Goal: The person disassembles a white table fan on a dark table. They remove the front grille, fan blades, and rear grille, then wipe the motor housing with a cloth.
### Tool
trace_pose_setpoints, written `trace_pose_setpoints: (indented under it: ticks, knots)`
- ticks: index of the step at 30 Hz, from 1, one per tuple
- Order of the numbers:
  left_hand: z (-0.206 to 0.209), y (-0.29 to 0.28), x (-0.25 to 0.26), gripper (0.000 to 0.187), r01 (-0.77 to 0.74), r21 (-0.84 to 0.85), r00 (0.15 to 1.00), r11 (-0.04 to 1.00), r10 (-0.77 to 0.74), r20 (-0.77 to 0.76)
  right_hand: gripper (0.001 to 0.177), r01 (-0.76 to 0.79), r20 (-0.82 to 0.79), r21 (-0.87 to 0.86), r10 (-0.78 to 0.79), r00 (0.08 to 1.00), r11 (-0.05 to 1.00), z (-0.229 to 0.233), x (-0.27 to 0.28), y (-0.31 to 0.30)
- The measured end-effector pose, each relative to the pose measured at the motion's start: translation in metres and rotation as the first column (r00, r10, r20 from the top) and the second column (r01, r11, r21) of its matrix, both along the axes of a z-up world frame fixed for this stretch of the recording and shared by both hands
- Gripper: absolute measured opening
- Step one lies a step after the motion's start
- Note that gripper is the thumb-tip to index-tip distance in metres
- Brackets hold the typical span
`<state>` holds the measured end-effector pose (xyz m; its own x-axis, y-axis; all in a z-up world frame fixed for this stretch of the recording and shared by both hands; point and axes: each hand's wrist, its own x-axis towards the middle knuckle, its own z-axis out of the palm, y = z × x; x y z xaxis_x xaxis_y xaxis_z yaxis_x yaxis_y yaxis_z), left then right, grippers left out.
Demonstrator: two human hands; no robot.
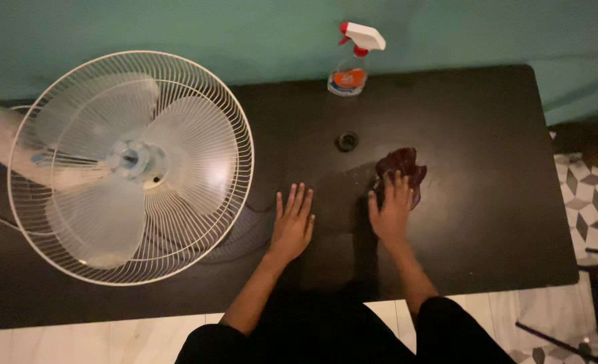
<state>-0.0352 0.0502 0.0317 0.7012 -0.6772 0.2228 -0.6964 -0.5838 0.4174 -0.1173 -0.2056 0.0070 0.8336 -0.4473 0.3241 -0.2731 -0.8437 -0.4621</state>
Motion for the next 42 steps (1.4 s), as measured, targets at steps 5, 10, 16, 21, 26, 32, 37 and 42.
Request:
trace_pose_setpoints:
  ticks: [5,10,16,21,26,32,37,42]
  knots:
    - [0.038,-0.009,-0.003,0.063,0.014,0.036,1.000,0.999,-0.015,0.016,0.053,-0.202,0.087,0.116,0.193,0.977,0.973,0.031,0.013,0.041]
    - [0.074,-0.012,-0.011,0.063,0.011,-0.055,0.999,0.998,-0.008,0.044,0.045,-0.332,0.133,0.196,0.311,0.941,0.923,0.063,0.032,0.059]
    - [0.108,0.006,-0.019,0.059,-0.004,-0.114,0.996,0.993,0.014,0.085,0.040,-0.431,0.145,0.191,0.409,0.901,0.882,0.108,0.042,0.078]
    - [0.136,0.032,-0.016,0.057,0.027,-0.127,0.989,0.991,-0.008,0.145,0.040,-0.428,0.116,0.184,0.413,0.903,0.885,0.143,0.045,0.104]
    - [0.167,0.077,-0.011,0.056,0.041,-0.176,0.990,0.983,-0.016,0.140,0.037,-0.465,0.224,0.189,0.423,0.878,0.865,0.162,0.051,0.144]
    - [0.187,0.141,0.009,0.059,0.007,-0.176,0.981,0.984,0.027,0.190,0.039,-0.468,0.258,0.174,0.418,0.871,0.867,0.170,0.072,0.209]
    - [0.188,0.196,0.041,0.061,-0.048,-0.142,0.976,0.989,0.077,0.204,0.040,-0.501,0.312,0.192,0.432,0.846,0.844,0.176,0.085,0.260]
    - [0.179,0.249,0.068,0.062,-0.101,-0.144,0.979,0.984,0.124,0.162,0.040,-0.481,0.293,0.179,0.420,0.859,0.858,0.169,0.102,0.297]
